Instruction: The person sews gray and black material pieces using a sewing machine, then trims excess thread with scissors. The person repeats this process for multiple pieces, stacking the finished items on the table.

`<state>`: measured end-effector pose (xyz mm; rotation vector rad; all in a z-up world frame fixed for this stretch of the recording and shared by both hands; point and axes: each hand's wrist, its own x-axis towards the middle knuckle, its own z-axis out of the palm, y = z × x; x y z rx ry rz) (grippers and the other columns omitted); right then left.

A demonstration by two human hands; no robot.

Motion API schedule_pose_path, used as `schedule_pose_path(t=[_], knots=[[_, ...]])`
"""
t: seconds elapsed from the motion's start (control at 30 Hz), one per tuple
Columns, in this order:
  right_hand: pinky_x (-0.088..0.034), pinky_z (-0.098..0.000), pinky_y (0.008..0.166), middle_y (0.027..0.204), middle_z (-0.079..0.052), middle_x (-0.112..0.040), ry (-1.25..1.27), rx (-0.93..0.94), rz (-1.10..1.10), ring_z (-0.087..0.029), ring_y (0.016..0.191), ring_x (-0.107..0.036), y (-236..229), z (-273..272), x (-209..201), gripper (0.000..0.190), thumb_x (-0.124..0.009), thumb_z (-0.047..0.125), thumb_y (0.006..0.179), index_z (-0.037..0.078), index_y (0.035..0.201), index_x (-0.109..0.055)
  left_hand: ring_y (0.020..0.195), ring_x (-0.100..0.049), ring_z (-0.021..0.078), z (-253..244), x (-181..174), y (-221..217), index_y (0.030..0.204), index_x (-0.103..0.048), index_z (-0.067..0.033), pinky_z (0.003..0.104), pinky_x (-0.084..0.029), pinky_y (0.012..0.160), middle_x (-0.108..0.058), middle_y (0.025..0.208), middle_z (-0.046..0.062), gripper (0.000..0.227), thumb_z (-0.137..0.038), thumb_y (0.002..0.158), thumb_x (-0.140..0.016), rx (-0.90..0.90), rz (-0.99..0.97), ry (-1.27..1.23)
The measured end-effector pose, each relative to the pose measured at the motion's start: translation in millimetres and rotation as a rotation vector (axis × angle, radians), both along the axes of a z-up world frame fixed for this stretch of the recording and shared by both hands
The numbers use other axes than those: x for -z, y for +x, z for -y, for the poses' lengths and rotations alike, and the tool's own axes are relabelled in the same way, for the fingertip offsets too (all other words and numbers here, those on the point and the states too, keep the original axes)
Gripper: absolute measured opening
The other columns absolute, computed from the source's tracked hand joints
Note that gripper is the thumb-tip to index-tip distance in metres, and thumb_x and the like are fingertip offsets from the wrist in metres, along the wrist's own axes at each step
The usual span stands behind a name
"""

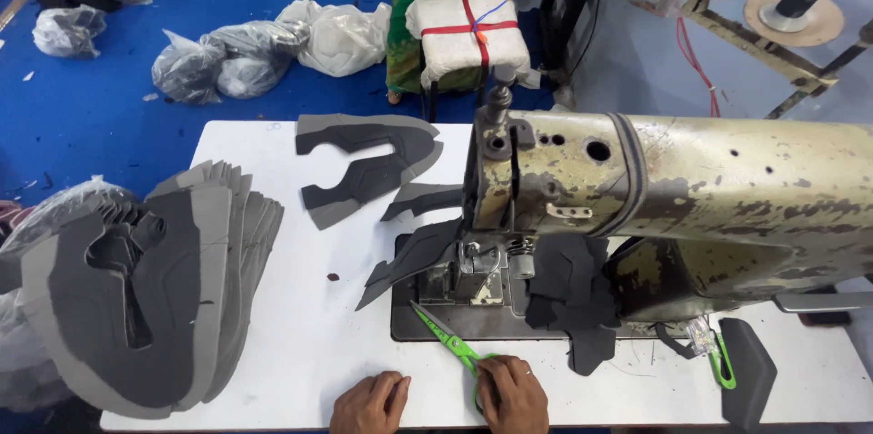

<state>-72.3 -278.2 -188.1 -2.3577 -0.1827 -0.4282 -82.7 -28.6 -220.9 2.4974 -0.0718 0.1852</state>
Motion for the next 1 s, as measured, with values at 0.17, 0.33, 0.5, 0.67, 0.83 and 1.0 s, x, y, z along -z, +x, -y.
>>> schedule_pose_path(t=[0.17,0.33,0.5,0.67,0.83,1.0], knots=[[-0.056,-0.0381,0.069,0.094,-0.007,-0.07,-0.016,-0.029,0.03,-0.027,0.084,-0.07,3.2,6.8,15.4,0.025,-0.08,0.009,0.076,0.012,0.1,-0.072,0.059,-0.075,0.022,0.4,-0.1,2.1,0.091,-0.073,-0.0142,0.039,-0.06,0.055,-0.073,0.067,0.008,0.014,-0.026,0.086,-0.077,0.009,-0.067,0.014],[-0.055,-0.0378,0.067,0.094,-0.008,-0.069,-0.023,-0.043,0.043,-0.027,0.083,-0.07,2.6,4.6,10.0,0.025,-0.08,0.009,0.076,0.011,0.1,-0.073,0.06,-0.075,0.0217,0.0,-6.2,1.8,0.09,-0.072,-0.0142,0.039,-0.06,0.056,-0.072,0.069,0.007,0.013,-0.026,0.087,-0.077,0.021,-0.16,0.036],[-0.056,-0.0393,0.069,0.095,-0.008,-0.07,-0.018,-0.022,-0.079,-0.028,0.084,-0.07,1.3,5.1,8.9,0.023,-0.079,0.009,0.078,0.01,0.1,-0.072,0.052,-0.069,0.0201,0.1,-4.9,1.3,0.074,-0.062,-0.013,0.039,-0.056,0.048,-0.066,0.06,0.004,0.023,-0.025,0.084,-0.079,0.065,0.007,0.001],[-0.056,-0.0396,0.071,0.095,-0.007,-0.069,-0.01,-0.016,-0.048,-0.027,0.086,-0.07,0.6,2.4,1.7,0.023,-0.078,0.009,0.078,0.01,0.101,-0.07,0.047,-0.064,0.0182,-2.2,-3.4,1.1,0.069,-0.055,-0.0134,0.038,-0.053,0.046,-0.056,0.055,0.003,0.031,-0.024,0.086,-0.079,0.073,-0.097,0.019],[-0.056,-0.0391,0.071,0.095,-0.007,-0.07,0.01,0.007,-0.035,-0.027,0.087,-0.07,0.1,-1.2,-3.9,0.023,-0.078,0.009,0.077,0.01,0.1,-0.071,0.043,-0.059,0.0186,-2.3,5.8,0.5,0.062,-0.05,-0.0116,0.039,-0.05,0.043,-0.048,0.048,0.005,0.038,-0.02,0.086,-0.078,0.076,-0.074,0.025],[-0.056,-0.0384,0.071,0.094,-0.006,-0.07,0.017,0.025,0.027,-0.027,0.087,-0.07,0.5,-2.6,-6.6,0.022,-0.079,0.009,0.077,0.011,0.097,-0.072,0.039,-0.048,0.0242,16.9,-3.1,4.6,0.059,-0.044,-0.0077,0.042,-0.04,0.04,-0.045,0.048,0.008,0.044,-0.015,0.081,-0.082,-0.076,0.083,-0.143]])
